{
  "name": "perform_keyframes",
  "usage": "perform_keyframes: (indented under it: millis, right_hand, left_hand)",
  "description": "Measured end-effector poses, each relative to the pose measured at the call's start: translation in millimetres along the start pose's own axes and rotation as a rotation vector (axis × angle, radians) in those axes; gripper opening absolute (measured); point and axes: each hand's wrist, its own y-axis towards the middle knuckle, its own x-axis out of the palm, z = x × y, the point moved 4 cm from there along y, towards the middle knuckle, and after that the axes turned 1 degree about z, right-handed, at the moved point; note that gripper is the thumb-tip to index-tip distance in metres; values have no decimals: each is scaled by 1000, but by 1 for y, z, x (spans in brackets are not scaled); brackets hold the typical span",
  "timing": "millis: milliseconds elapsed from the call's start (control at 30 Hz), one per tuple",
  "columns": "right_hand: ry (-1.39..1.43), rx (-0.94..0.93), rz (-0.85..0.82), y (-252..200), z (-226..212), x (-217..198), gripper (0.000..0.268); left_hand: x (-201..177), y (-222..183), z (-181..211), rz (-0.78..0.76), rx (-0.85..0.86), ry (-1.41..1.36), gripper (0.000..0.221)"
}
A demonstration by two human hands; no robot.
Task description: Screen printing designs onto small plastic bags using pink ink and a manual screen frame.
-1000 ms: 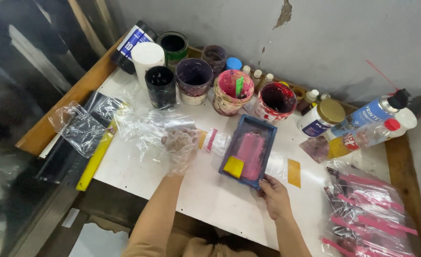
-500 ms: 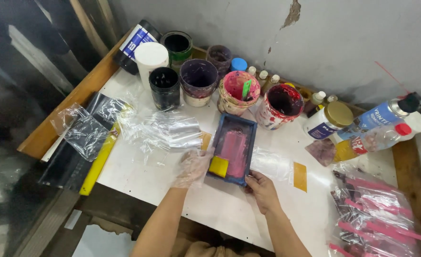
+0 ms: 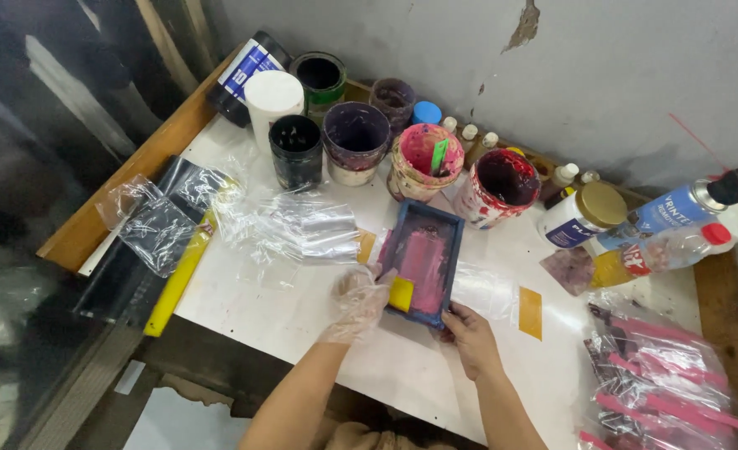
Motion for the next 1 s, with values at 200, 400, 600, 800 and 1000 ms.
perform_keyframes:
  millis: [200, 400, 600, 800, 1000]
  right_hand:
    - [-83, -30, 54, 3, 9, -22, 43]
    - [-223, -26, 28, -17, -22, 1, 38]
    - [-273, 14, 83, -7, -15, -1, 39]
    - [-296, 5, 89, -5, -14, 0, 40]
    - [-329, 21, 96, -10, -20, 4, 39]
  left_hand:
    - [41, 26, -25, -9, 106, 342, 62]
    - [37, 32, -28, 58, 184, 274, 51]
    - [54, 57, -47, 44, 249, 311, 54]
    - [45, 48, -41, 20, 164, 238, 51]
    - [42, 44, -37, -2, 142, 193, 50]
